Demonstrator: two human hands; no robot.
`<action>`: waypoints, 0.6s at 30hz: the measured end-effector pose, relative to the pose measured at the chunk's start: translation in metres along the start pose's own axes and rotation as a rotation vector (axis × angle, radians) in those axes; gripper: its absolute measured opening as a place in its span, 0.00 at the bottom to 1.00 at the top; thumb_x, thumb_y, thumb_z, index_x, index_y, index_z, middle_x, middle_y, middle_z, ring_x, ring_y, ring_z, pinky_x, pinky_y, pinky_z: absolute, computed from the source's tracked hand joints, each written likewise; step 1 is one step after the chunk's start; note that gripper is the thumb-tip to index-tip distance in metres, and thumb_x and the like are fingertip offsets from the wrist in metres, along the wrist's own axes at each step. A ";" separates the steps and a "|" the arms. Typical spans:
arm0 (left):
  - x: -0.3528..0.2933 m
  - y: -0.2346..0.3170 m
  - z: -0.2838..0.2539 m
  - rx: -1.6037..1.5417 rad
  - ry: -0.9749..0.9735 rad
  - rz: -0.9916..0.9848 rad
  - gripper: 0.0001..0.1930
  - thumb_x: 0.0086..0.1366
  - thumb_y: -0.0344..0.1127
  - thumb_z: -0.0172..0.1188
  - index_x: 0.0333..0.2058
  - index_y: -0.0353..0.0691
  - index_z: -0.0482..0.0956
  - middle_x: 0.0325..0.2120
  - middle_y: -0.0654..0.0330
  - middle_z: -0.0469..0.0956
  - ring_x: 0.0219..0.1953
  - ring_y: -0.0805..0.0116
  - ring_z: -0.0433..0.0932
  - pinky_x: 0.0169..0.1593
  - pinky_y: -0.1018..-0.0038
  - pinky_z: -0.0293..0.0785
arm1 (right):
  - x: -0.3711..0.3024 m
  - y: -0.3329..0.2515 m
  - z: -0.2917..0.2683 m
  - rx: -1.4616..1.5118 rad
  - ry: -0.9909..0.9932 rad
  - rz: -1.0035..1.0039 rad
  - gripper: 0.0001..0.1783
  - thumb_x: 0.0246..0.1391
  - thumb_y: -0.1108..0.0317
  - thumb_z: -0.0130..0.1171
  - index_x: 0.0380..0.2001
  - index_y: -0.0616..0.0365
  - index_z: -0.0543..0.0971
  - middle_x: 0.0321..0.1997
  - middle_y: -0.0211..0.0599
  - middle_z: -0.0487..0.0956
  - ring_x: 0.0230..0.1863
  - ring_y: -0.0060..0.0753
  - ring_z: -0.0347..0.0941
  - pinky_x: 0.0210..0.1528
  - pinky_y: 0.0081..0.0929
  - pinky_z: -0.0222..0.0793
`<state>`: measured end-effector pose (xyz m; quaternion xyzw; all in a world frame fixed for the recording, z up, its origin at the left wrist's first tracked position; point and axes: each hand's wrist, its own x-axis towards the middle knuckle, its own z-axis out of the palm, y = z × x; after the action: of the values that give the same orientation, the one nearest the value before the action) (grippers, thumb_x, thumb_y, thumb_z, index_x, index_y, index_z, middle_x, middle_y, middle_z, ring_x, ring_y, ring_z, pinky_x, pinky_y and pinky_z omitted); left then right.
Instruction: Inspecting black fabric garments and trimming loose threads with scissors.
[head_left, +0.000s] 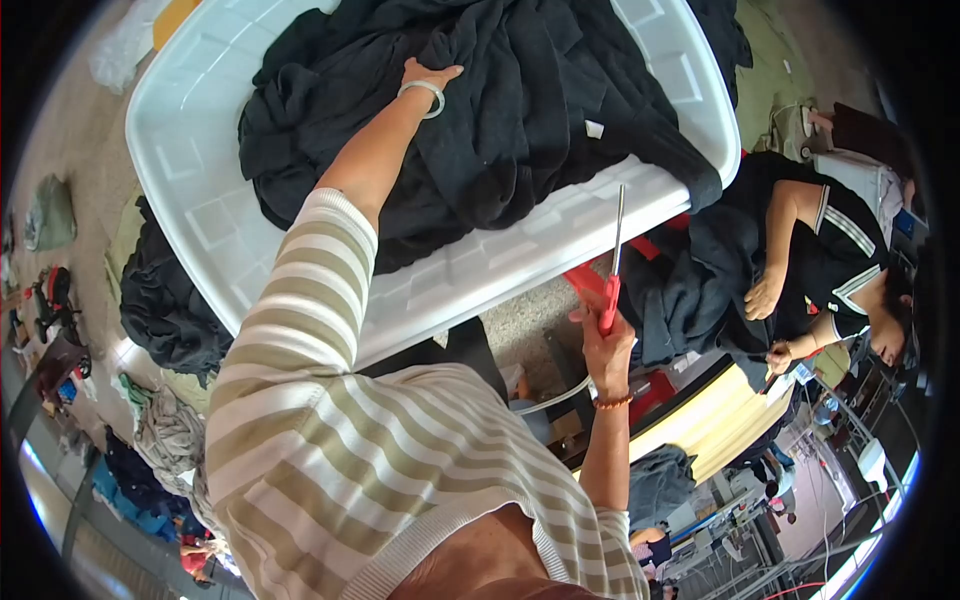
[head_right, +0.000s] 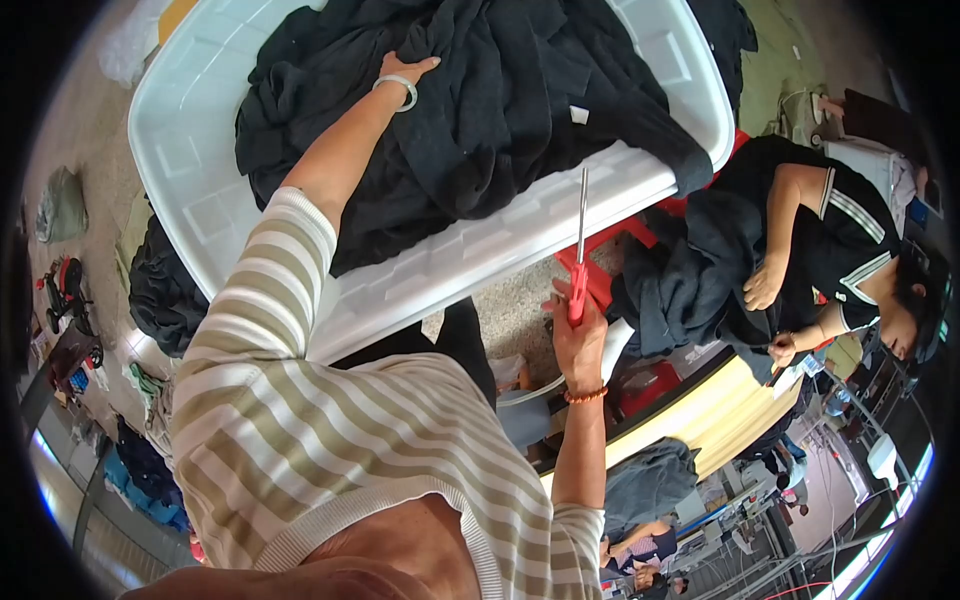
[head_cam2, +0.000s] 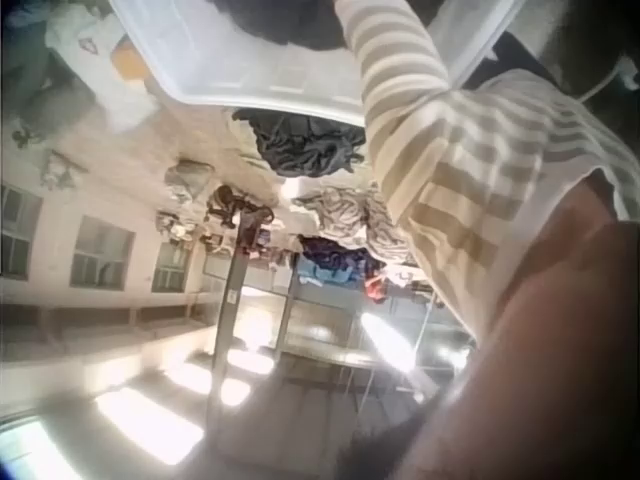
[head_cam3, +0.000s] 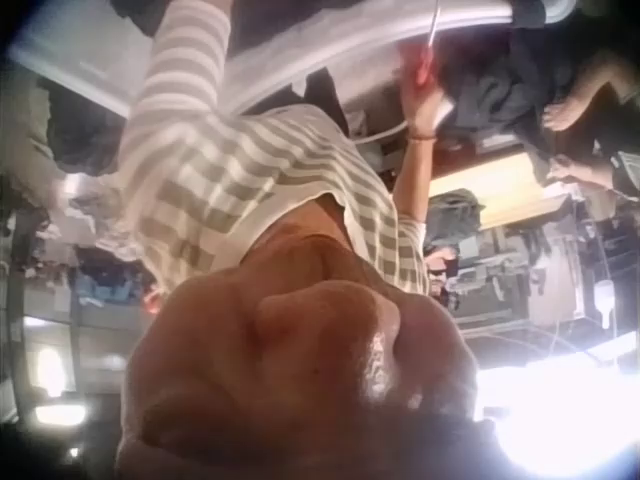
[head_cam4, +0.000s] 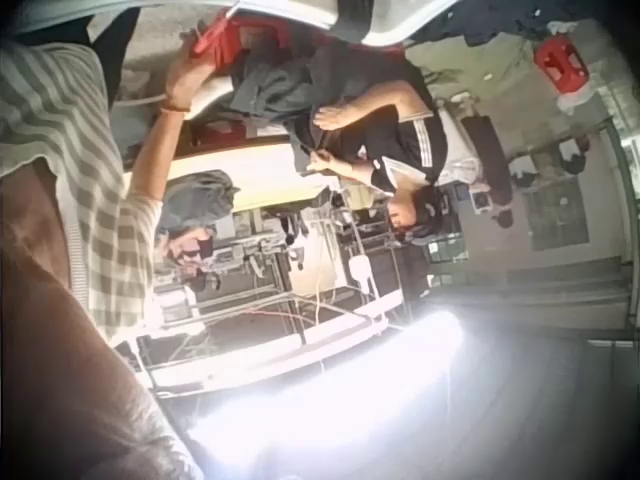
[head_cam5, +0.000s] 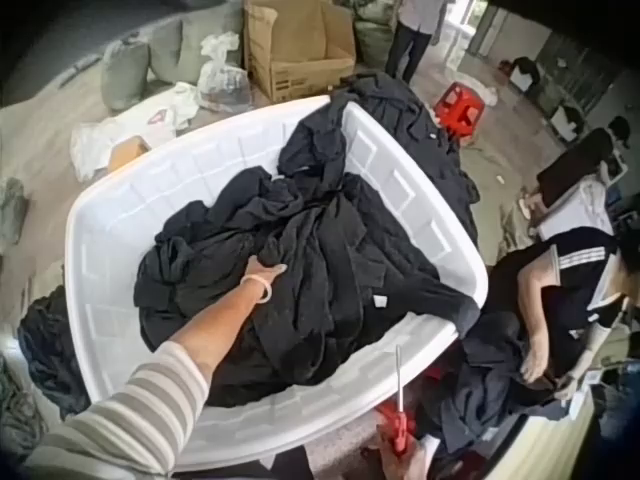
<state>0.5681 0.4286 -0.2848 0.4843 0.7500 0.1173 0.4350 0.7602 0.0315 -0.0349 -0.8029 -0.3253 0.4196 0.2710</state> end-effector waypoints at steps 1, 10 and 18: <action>0.003 0.005 -0.001 -0.051 -0.026 -0.026 0.49 0.47 0.55 0.73 0.62 0.34 0.64 0.57 0.41 0.71 0.58 0.48 0.72 0.63 0.64 0.66 | -0.001 -0.003 0.000 -0.013 0.002 0.028 0.12 0.61 0.76 0.52 0.47 0.66 0.78 0.30 0.36 0.82 0.34 0.22 0.77 0.40 0.20 0.71; -0.142 -0.038 -0.060 0.269 -0.376 1.009 0.25 0.52 0.40 0.64 0.47 0.32 0.74 0.35 0.38 0.78 0.40 0.38 0.76 0.45 0.56 0.74 | 0.009 -0.008 -0.003 0.034 0.011 -0.093 0.12 0.60 0.76 0.54 0.47 0.65 0.78 0.32 0.35 0.82 0.34 0.23 0.79 0.36 0.22 0.72; -0.243 -0.187 -0.196 0.942 -0.721 0.434 0.25 0.49 0.36 0.64 0.50 0.44 0.75 0.33 0.47 0.81 0.40 0.45 0.80 0.46 0.58 0.76 | 0.021 -0.020 0.006 -0.035 -0.141 -0.167 0.14 0.58 0.77 0.54 0.47 0.66 0.79 0.31 0.38 0.83 0.34 0.23 0.80 0.38 0.22 0.72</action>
<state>0.3388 0.1810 -0.1487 0.7741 0.4121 -0.3104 0.3668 0.7587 0.0610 -0.0342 -0.7461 -0.4166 0.4454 0.2672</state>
